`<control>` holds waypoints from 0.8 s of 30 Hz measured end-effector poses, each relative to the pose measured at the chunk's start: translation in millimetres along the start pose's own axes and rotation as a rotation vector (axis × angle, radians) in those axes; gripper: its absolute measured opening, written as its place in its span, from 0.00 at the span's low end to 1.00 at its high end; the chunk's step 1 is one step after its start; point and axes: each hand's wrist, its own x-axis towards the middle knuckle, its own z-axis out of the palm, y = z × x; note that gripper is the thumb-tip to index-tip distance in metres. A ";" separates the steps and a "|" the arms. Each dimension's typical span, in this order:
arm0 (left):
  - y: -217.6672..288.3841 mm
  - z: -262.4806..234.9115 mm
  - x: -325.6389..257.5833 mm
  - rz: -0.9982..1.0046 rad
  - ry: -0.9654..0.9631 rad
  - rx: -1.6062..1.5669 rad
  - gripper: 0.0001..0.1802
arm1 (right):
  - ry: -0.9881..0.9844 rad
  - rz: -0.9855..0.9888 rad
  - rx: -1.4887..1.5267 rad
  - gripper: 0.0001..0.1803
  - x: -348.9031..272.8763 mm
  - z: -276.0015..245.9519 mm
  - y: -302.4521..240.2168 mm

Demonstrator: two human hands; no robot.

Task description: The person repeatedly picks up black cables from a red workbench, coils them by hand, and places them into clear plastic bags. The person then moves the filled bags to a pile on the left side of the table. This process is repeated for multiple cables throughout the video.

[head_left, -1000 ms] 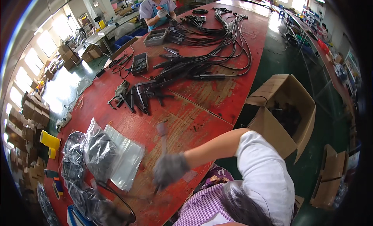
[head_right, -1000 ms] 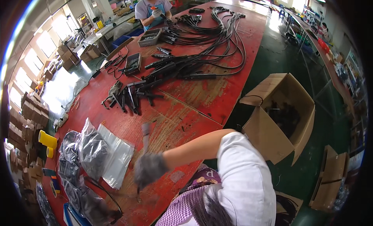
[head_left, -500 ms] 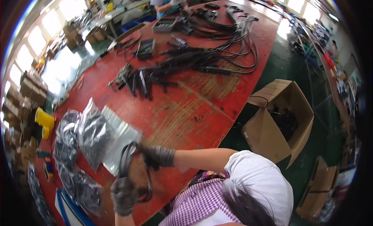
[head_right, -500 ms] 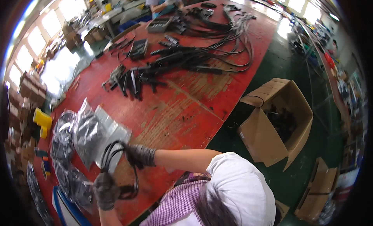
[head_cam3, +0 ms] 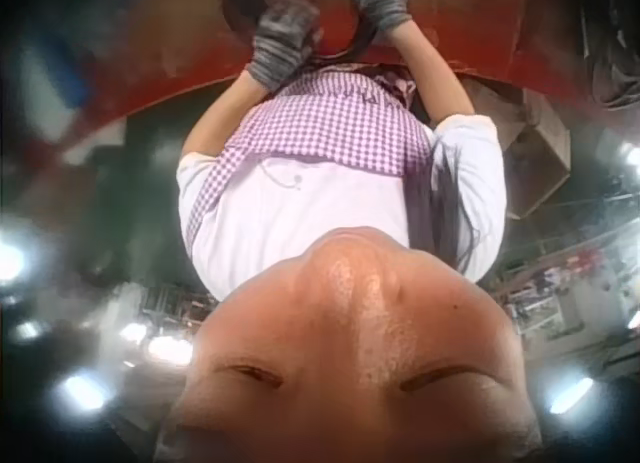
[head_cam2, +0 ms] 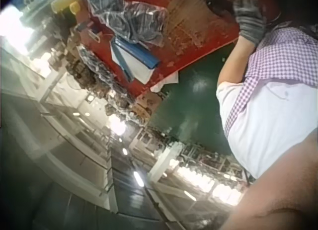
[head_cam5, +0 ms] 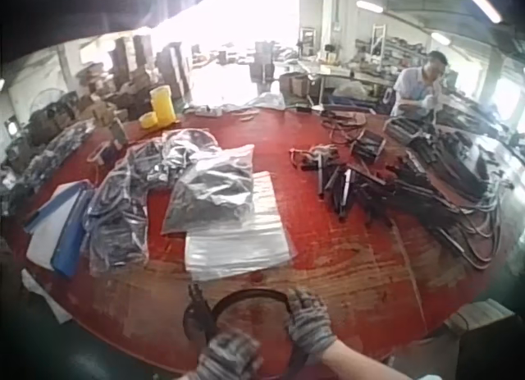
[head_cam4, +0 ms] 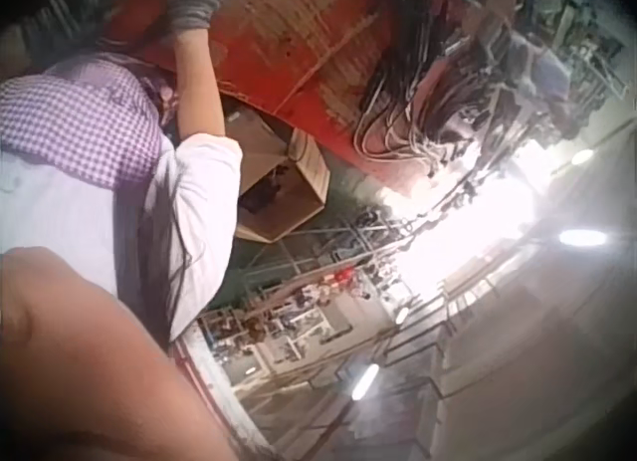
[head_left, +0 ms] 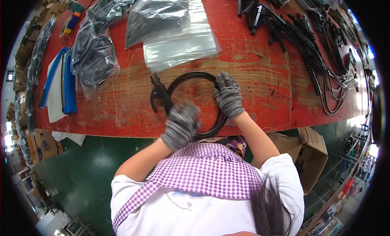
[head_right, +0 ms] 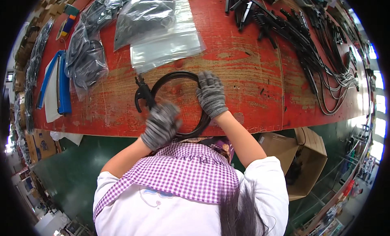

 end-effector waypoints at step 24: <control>-54.8 39.7 -9.1 -0.514 0.281 -0.033 0.36 | 0.343 0.041 -0.076 0.29 78.3 22.0 135.9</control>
